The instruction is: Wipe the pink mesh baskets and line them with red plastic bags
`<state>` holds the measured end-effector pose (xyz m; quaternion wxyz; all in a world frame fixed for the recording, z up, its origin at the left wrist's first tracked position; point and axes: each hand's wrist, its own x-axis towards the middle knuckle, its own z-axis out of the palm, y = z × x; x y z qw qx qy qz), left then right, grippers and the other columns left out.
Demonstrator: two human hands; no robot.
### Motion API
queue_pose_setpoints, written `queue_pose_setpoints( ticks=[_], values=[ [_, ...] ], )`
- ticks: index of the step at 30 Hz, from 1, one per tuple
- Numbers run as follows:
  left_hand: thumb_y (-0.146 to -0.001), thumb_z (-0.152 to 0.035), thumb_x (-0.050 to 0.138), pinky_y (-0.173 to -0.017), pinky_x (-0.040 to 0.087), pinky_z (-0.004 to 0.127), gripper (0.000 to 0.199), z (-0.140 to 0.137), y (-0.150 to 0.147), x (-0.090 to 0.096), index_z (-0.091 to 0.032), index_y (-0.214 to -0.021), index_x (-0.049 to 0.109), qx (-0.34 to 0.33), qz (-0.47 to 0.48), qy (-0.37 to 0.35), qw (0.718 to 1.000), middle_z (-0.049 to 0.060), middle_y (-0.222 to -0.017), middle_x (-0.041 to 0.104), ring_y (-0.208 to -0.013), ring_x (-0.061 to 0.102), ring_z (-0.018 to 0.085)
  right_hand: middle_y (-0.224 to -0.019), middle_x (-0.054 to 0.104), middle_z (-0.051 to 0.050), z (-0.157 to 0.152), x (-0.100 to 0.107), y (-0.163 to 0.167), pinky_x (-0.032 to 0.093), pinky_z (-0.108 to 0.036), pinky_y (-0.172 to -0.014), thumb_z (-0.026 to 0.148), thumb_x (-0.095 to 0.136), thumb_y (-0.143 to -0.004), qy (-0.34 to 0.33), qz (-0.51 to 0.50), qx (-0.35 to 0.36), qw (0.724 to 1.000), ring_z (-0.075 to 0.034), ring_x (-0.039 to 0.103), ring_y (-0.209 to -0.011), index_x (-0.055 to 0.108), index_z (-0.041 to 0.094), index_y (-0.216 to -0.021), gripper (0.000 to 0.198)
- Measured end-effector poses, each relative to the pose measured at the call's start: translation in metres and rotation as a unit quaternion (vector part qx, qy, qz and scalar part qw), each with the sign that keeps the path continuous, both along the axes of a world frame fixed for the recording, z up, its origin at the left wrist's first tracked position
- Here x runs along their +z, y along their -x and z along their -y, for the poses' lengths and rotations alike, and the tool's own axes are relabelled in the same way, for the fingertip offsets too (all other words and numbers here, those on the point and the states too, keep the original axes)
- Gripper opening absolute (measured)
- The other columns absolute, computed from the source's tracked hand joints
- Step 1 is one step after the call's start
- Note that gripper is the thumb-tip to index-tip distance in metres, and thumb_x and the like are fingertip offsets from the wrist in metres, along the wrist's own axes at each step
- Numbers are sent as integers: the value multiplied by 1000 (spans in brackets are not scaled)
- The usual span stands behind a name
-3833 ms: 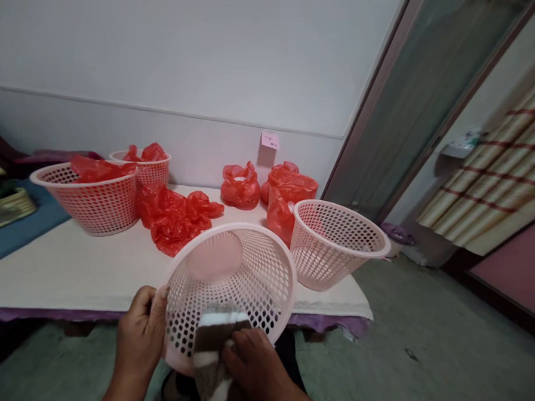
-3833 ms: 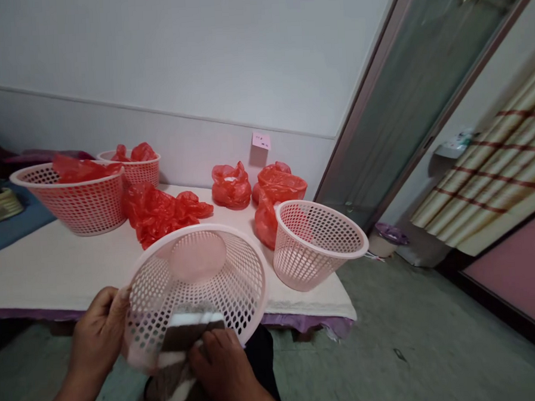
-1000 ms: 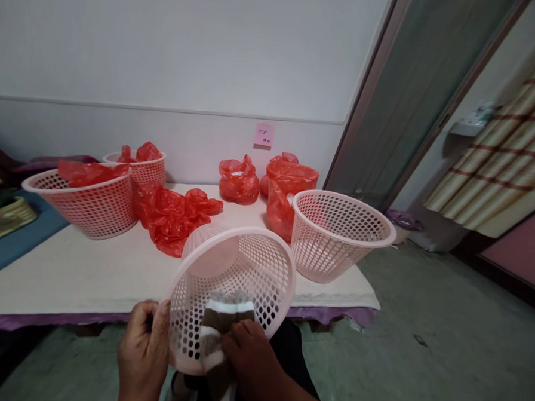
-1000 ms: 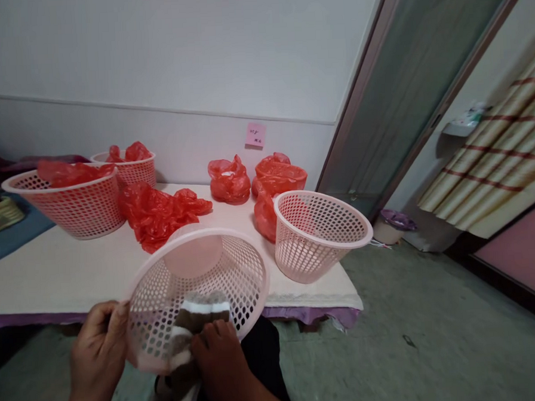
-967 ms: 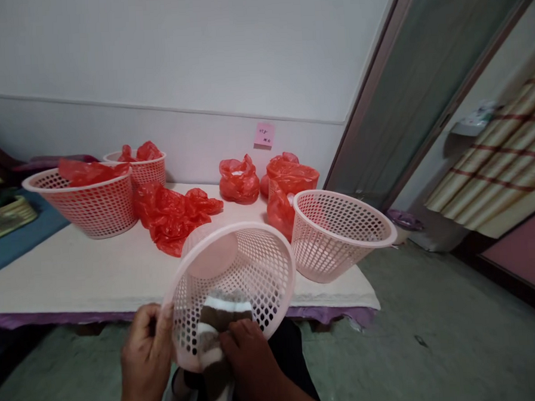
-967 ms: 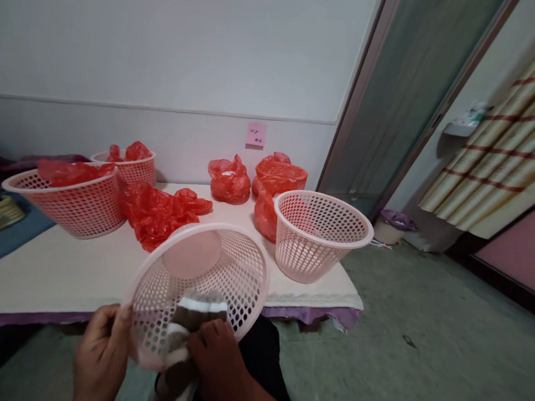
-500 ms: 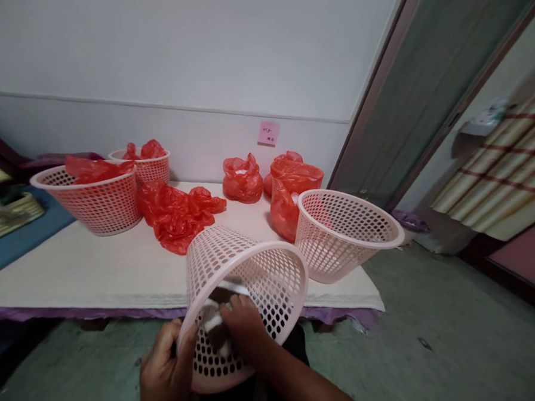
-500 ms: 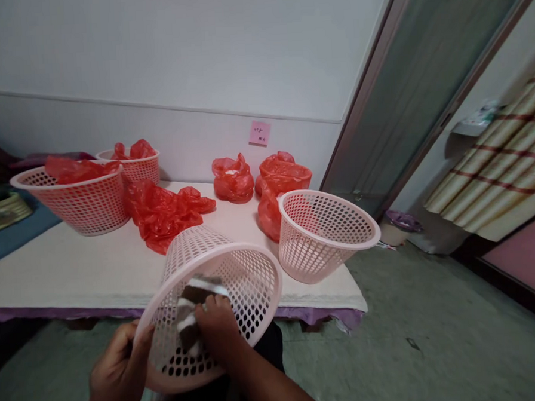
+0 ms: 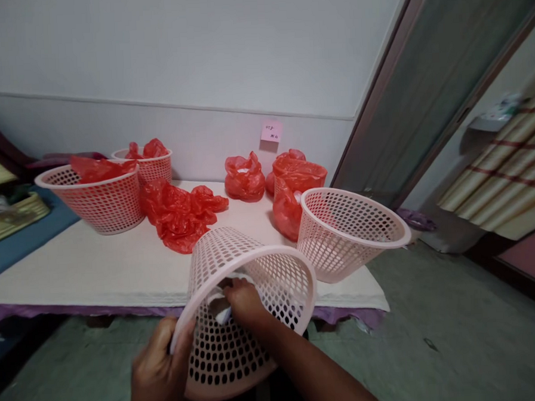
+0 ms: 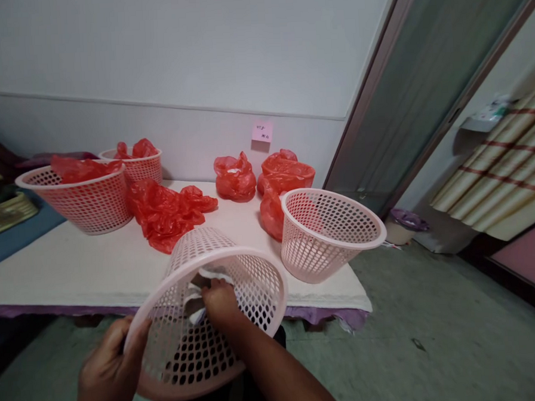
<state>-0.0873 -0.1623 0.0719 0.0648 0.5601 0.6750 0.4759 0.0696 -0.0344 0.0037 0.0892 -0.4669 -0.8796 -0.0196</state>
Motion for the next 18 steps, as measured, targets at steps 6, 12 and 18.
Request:
queue_pose_setpoints(
  ticks=[6, 12, 18],
  values=[
    [-83, -50, 51, -51, 40, 20, 32, -2, 9, 7, -23, -71, 62, 56, -24, -15, 998, -6, -56, 59, -49, 54, 10, -108, 62, -14, 8, 57, -59, 43, -40, -81, 19, 47, -95, -58, 8, -47, 997, -28, 54, -99, 64, 16, -112, 24],
    [-79, -53, 51, -53, 40, 22, 33, -8, 3, 19, -22, -70, 61, 77, -7, 7, 997, -5, -56, 59, -51, 56, 11, -94, 64, -12, 67, 30, -67, 43, -37, -73, 17, 57, -89, 52, 28, -35, 998, -28, 57, -92, 69, 18, -89, 11],
    [-80, -53, 51, -51, 39, 22, 34, -6, -3, 20, -23, -69, 61, 68, -8, 14, 998, -6, -53, 56, -47, 53, 11, -94, 64, -4, 79, 14, -66, 42, -29, -76, 17, 58, -87, 118, -190, -41, 974, -20, 58, -89, 64, 22, -86, 8]
  ],
)
